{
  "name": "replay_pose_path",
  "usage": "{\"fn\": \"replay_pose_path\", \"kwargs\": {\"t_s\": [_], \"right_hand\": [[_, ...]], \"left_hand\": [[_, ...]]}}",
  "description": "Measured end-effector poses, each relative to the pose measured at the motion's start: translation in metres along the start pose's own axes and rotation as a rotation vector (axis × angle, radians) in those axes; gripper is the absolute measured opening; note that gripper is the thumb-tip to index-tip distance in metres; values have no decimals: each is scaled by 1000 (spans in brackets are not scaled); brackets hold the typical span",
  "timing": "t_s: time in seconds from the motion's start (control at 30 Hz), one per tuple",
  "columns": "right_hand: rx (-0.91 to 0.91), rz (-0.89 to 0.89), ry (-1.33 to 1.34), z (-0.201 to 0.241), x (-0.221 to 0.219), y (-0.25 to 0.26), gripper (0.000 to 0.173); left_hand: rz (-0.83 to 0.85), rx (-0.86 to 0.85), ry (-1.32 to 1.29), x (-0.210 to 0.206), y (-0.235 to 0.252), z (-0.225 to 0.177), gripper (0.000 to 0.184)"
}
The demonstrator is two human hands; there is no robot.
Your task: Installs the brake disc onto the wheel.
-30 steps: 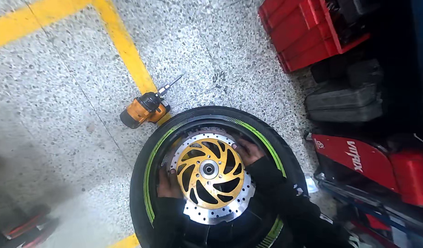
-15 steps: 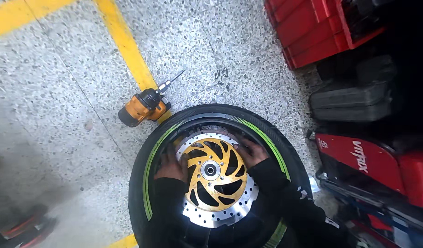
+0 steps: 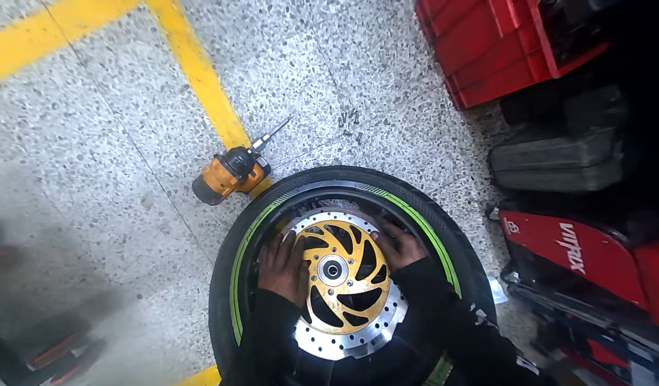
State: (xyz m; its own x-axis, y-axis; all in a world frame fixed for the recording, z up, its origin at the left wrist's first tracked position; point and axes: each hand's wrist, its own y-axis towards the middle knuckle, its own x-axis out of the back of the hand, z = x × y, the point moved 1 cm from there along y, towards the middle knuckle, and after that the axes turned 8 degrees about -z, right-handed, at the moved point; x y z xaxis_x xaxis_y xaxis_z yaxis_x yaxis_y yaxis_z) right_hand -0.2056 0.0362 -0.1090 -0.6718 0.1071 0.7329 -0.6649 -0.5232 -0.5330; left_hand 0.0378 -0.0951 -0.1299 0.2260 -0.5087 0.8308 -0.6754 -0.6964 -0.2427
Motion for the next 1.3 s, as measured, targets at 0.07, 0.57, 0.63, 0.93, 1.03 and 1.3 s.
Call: {"fn": "replay_pose_path", "kwargs": {"t_s": [0.07, 0.57, 0.63, 0.93, 1.03, 1.3], "right_hand": [[-12, -12, -34, -1, 0, -2, 48], [36, 10, -192, 37, -5, 262, 52], [34, 30, -255, 36, -26, 286, 54], [232, 33, -305, 53, -25, 261, 36], [572, 152, 35, 85, 5, 150, 28], [829, 395, 307, 45, -9, 36, 20]], "left_hand": [[24, -3, 24, 0, 2, -2, 48], [-75, -45, -6, 4, 10, -3, 46], [-40, -25, -56, 7, 13, 0, 43], [732, 173, 33, 52, 76, -16, 37], [798, 157, 58, 56, 87, -23, 37], [631, 55, -84, 44, 70, 1, 33]]}}
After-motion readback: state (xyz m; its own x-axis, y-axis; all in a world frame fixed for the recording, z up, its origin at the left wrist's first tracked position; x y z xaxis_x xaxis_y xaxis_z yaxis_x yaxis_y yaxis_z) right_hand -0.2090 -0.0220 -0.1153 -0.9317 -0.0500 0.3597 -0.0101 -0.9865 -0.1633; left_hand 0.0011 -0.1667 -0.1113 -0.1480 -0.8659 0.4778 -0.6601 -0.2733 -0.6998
